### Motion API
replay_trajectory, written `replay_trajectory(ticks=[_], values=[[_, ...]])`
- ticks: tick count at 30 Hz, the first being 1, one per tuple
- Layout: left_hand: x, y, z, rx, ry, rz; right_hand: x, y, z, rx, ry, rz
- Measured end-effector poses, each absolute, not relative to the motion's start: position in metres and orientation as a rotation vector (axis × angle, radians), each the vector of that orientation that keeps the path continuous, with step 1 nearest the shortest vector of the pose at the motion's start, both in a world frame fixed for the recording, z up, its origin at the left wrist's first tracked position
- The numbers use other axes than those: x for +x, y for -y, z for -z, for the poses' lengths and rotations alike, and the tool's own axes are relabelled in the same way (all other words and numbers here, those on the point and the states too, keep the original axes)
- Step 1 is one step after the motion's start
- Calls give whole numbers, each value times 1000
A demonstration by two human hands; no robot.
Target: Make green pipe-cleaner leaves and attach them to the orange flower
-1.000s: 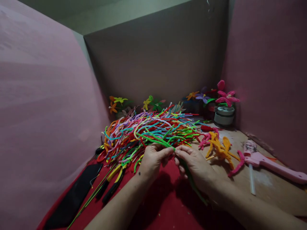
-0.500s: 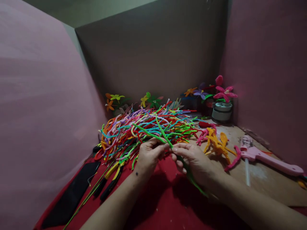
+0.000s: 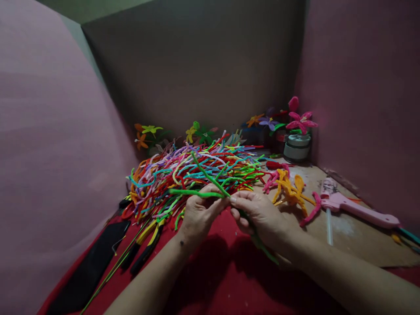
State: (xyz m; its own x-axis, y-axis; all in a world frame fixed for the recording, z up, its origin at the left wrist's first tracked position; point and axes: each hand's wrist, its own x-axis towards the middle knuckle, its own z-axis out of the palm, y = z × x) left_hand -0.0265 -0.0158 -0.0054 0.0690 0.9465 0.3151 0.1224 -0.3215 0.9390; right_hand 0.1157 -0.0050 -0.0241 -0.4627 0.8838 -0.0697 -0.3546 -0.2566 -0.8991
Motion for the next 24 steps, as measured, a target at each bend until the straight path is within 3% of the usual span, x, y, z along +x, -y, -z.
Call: replay_trajectory(ticks=[6,16,24], values=[[-28,18,6,1641,-1199,-1337,112,11,23,-816,1180,-1649],[-32,12,26,2362,-1025,-1655,115,3,26,-715,1088,-1809],[-55,9,16,2823,-953,-1411,123,1,20,-647,1160,-1950]])
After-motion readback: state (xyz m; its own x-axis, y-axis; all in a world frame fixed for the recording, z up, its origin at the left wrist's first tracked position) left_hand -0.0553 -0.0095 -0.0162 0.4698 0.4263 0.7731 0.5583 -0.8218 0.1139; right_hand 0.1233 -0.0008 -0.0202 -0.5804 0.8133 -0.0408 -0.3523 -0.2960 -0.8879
